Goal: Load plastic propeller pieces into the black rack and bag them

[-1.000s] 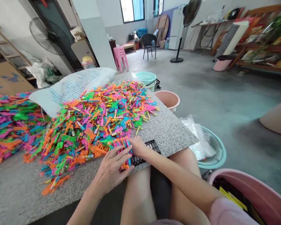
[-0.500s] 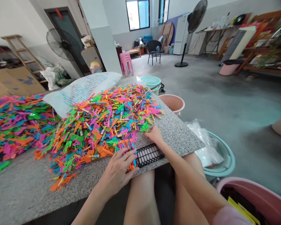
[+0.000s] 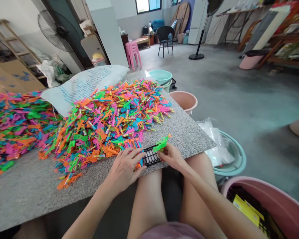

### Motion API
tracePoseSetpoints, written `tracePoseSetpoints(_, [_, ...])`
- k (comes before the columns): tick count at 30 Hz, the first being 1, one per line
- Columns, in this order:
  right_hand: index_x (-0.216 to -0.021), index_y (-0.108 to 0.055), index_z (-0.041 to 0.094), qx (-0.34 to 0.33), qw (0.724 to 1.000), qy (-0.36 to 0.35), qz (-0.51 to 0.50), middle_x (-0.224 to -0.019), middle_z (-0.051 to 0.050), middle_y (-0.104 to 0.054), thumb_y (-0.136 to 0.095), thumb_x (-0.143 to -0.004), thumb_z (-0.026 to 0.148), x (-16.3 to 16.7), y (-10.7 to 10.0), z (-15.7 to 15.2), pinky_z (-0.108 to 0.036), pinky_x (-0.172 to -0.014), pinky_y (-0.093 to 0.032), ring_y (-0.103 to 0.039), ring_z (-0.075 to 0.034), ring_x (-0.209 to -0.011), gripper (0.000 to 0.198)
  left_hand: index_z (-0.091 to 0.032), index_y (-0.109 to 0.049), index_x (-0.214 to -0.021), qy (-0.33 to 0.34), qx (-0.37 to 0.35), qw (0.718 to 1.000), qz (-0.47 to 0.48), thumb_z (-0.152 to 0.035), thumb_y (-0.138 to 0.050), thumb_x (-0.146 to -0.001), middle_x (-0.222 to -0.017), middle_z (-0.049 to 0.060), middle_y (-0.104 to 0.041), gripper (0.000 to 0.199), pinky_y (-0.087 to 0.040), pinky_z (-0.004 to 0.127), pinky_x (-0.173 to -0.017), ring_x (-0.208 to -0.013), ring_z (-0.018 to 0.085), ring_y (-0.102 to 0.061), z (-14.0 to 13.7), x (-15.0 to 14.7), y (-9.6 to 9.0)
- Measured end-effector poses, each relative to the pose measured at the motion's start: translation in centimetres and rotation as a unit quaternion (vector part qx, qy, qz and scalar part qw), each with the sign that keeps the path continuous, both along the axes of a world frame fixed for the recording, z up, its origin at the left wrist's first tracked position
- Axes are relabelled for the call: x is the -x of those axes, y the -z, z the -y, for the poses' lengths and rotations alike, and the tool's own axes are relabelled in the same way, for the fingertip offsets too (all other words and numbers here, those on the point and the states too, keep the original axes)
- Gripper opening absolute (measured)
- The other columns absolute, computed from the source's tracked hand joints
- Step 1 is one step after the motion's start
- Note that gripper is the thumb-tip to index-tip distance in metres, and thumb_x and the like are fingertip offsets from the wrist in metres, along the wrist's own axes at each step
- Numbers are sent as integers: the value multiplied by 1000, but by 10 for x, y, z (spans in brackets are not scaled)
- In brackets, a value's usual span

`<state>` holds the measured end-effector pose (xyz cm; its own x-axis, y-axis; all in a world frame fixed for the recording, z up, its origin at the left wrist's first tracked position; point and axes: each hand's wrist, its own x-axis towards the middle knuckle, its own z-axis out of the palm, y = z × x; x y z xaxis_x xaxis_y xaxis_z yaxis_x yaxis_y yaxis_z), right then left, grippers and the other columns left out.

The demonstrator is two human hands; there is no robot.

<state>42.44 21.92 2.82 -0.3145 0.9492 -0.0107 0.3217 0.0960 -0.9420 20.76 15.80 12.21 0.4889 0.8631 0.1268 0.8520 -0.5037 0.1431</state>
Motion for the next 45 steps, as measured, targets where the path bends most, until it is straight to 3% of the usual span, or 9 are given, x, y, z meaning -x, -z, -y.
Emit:
tracePoseSetpoints(10, [-76,-49,21,113,985,-31,-128,-60,3,-57,-58,-73,22,32,16,35,-25,-55,-46,-57,-14,-56,10,-16,-57,-121,-6,-11,1000,13,-27,-61,-89,-131,10,-58,34,-41,48,-103,-124,29,-46,3,-3,9])
tracePoseSetpoints(15, [-75,-57,18,8,998,-14,61,-67,-1,-63,-56,-74,15,47,7,30,-26,-62,-44,-60,-17,-64,4,-16,-58,-119,-6,-9,1000,13,-25,-62,-88,-130,10,-58,33,-41,48,-103,-122,28,-47,3,-4,9])
tracePoseSetpoints(19, [-77,-63,17,-73,965,-94,233,-74,-5,-68,-61,-72,12,51,-10,21,-27,-65,-43,-64,-20,-70,7,-18,-56,-123,-12,-3,1000,24,-24,-64,-86,-129,9,-59,38,-41,46,-103,-121,28,-47,2,-7,7])
tracePoseSetpoints(23, [-95,-66,11,-112,934,-148,304,-91,-14,-71,-68,-69,15,61,-17,19,-28,-67,-44,-67,-26,-82,26,-23,-47,-137,-16,-3,999,37,-33,-65,-86,-129,8,-59,54,-42,46,-100,-118,28,-48,0,-7,6])
tracePoseSetpoints(28, [-84,-69,14,-87,922,-232,296,-78,-7,-71,-68,-74,20,52,-25,-1,-25,-63,-43,-66,-21,-72,12,-23,-62,-118,-22,-39,999,28,-34,-60,-90,-123,6,-63,30,-44,44,-95,-114,27,-51,-5,-1,16])
tracePoseSetpoints(30, [-93,-70,16,-98,934,-198,280,-85,-5,-71,-72,-74,25,41,-35,-25,-25,-69,-45,-65,-19,-74,21,-23,-63,-116,-27,-48,998,25,-34,-61,-89,-124,6,-63,29,-44,44,-95,-115,27,-51,-6,-1,20])
tracePoseSetpoints(34, [-120,-59,17,-200,927,10,317,-119,-10,-61,-56,-87,19,45,-51,-85,-29,-84,-47,-63,-21,-97,33,-22,-63,-112,-38,-38,998,12,-37,-65,-87,-125,7,-63,29,-45,46,-96,-114,28,-51,-6,-4,21])
tracePoseSetpoints(40, [-122,-51,12,-218,903,-34,368,-125,-17,-51,-53,-82,8,107,-47,-131,-31,-79,-49,-62,-23,-99,40,-22,-62,-113,-51,-22,998,12,-34,-70,-83,-126,7,-63,33,-46,47,-95,-115,29,-51,-2,-6,17])
tracePoseSetpoints(45, [-115,-54,15,-303,909,-53,279,-116,-13,-56,-45,-88,7,73,-30,-121,-33,-89,-48,-58,-22,-104,31,-24,-61,-115,-47,-33,998,29,-34,-68,-85,-127,7,-62,33,-47,48,-94,-116,29,-52,-2,-3,20])
